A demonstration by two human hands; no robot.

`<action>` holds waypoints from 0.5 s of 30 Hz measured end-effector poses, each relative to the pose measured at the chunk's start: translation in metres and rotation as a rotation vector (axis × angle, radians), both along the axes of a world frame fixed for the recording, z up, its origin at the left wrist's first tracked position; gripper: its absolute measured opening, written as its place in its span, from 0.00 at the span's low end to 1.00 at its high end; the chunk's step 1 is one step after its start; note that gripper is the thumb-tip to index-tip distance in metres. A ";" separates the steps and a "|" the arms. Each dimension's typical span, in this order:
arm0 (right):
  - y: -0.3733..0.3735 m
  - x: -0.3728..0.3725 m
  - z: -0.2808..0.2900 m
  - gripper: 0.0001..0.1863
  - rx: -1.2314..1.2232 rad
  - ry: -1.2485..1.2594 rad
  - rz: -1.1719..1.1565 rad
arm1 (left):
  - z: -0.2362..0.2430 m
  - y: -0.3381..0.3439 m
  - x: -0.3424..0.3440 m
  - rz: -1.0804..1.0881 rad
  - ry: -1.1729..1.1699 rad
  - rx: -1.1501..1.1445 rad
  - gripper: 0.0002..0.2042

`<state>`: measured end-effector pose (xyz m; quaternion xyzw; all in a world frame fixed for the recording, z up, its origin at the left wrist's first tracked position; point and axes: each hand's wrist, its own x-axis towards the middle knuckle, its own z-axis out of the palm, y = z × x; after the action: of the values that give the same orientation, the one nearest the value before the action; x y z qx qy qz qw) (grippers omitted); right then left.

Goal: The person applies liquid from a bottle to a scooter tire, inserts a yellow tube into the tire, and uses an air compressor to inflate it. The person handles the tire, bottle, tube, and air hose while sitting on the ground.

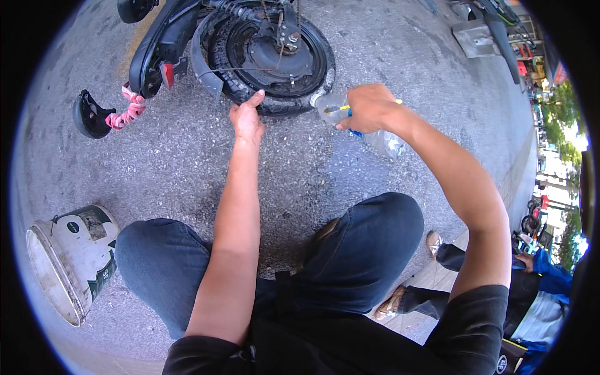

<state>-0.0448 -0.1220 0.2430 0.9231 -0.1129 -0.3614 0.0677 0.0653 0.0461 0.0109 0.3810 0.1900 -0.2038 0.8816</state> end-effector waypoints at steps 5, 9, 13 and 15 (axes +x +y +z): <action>-0.017 -0.056 -0.044 0.35 0.121 -0.265 -0.303 | 0.002 0.005 0.007 0.102 -0.030 -0.105 0.24; -0.032 -0.125 -0.119 0.27 0.266 -0.838 -0.726 | -0.008 -0.008 -0.016 0.018 -0.127 0.213 0.31; -0.068 -0.161 -0.189 0.23 0.469 -1.395 -1.055 | -0.007 -0.015 -0.026 -0.009 -0.073 0.158 0.29; -0.086 -0.169 -0.214 0.22 0.445 -1.585 -1.043 | 0.000 -0.011 -0.020 0.010 -0.019 0.163 0.28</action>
<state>-0.2134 -0.2083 0.0291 0.7243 -0.4494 0.3670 -0.3726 0.0451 0.0352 0.0106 0.4526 0.1994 -0.1796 0.8504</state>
